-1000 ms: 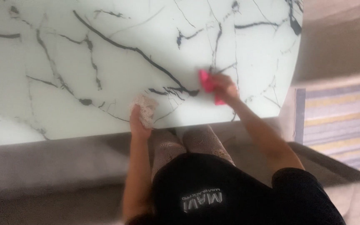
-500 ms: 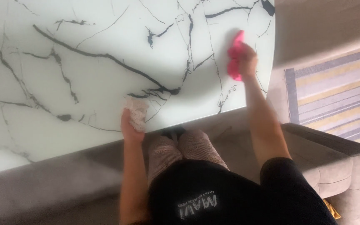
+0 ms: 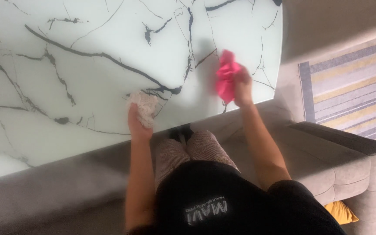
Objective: Cleaning a dining table using a wet cloth.
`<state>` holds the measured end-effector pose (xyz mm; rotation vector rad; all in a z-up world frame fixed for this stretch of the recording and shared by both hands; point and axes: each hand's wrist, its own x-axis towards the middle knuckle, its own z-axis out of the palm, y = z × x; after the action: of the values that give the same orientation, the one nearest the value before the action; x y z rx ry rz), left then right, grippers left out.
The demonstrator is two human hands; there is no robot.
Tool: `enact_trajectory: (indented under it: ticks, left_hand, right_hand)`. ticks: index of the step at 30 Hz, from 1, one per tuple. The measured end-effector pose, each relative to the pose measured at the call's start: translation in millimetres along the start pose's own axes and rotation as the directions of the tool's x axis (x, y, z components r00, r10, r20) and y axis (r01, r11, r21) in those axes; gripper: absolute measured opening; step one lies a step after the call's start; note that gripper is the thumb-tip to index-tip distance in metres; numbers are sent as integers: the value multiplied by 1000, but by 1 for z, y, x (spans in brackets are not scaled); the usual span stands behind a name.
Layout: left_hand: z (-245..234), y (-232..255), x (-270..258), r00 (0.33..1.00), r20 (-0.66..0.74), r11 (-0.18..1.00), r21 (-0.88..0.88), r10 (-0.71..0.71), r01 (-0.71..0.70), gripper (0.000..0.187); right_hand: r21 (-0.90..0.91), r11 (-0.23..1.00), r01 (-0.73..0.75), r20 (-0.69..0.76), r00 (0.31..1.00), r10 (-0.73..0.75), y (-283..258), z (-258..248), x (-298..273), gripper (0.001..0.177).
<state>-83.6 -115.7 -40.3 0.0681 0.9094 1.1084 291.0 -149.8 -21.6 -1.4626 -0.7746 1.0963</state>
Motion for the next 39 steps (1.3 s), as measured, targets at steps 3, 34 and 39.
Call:
enact_trajectory:
  ticks: [3, 34, 39]
  left_hand:
    - [-20, -10, 23, 999, 5, 998, 47, -37, 37, 43]
    - [13, -29, -10, 752, 432, 119, 825, 497, -553, 53]
    - [10, -37, -15, 806, 323, 461, 688, 496, -560, 53]
  right_hand:
    - [87, 991, 99, -55, 994, -94, 16, -30, -4, 48]
    - [-785, 153, 601, 559, 792, -245, 31, 129, 17, 51]
    - [-858, 166, 486, 439, 861, -256, 53, 121, 14, 48]
